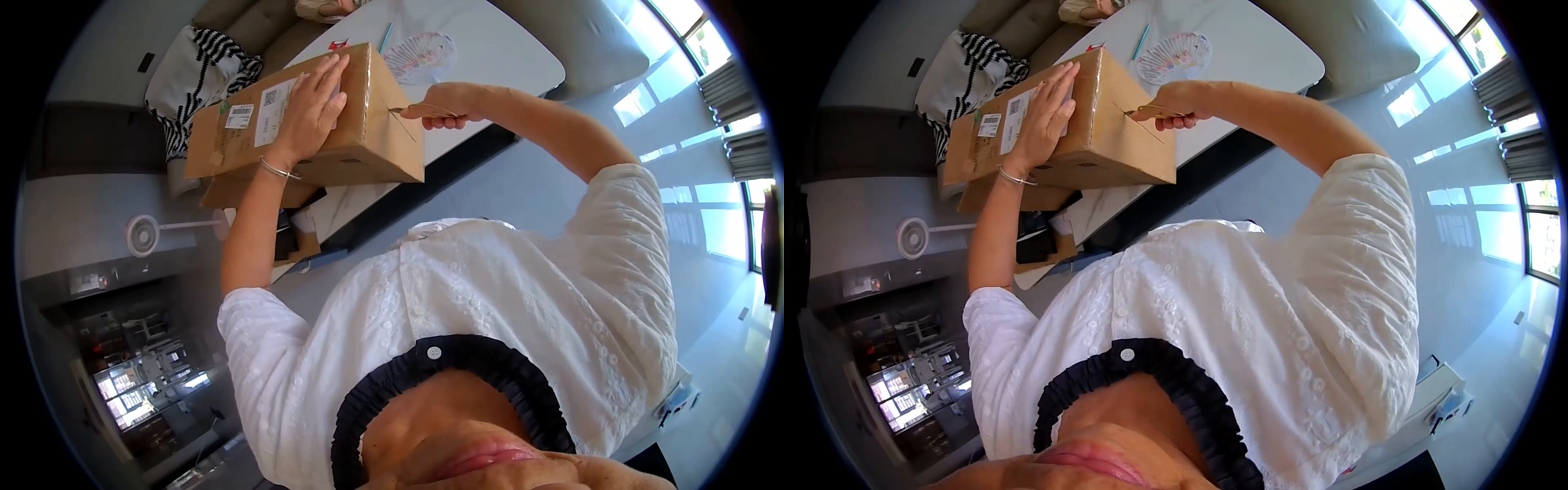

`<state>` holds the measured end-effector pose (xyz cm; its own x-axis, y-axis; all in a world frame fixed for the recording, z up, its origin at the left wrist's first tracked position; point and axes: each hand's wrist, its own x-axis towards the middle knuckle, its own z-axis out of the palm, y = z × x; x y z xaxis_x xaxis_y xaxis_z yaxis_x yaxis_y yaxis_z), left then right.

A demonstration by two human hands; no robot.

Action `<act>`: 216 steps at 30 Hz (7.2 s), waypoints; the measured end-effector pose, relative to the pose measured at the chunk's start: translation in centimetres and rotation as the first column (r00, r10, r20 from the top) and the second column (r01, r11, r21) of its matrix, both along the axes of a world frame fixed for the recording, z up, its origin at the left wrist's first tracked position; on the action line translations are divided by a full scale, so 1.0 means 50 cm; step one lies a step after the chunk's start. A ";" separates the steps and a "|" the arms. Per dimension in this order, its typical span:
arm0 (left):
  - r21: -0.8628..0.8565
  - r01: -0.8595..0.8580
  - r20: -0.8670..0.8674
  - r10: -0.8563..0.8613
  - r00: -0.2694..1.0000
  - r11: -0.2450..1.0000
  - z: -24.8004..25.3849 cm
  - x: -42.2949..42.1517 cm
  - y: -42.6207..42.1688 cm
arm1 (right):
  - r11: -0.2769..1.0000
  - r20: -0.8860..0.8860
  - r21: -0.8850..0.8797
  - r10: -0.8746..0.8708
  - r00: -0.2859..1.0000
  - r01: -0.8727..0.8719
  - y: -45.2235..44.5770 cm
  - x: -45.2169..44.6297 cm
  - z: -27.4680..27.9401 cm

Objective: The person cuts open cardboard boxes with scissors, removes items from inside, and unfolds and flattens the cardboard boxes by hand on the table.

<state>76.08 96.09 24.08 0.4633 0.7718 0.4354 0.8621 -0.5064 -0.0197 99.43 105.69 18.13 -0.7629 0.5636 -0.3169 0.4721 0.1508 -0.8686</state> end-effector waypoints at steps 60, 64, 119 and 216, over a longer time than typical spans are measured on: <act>0.194 -0.725 0.956 0.038 0.290 0.661 -0.487 0.060 -0.217 | 0.759 -0.607 0.642 0.417 0.677 0.108 -0.042 -0.305 0.032; 0.155 -0.788 0.984 -0.021 0.178 0.596 -0.493 0.056 -0.190 | 0.457 -0.097 0.882 0.416 0.904 -0.116 -0.103 -0.366 0.069; 0.480 -0.572 0.694 0.112 0.711 0.665 -0.456 -0.228 -0.349 | 0.567 -0.607 0.614 -0.105 0.787 0.549 -0.270 -0.390 -0.038; 0.600 -0.352 0.648 -0.179 0.740 0.718 -0.405 -0.325 -0.269 | 0.640 0.872 0.489 -0.350 0.342 -0.592 -0.390 -0.588 0.149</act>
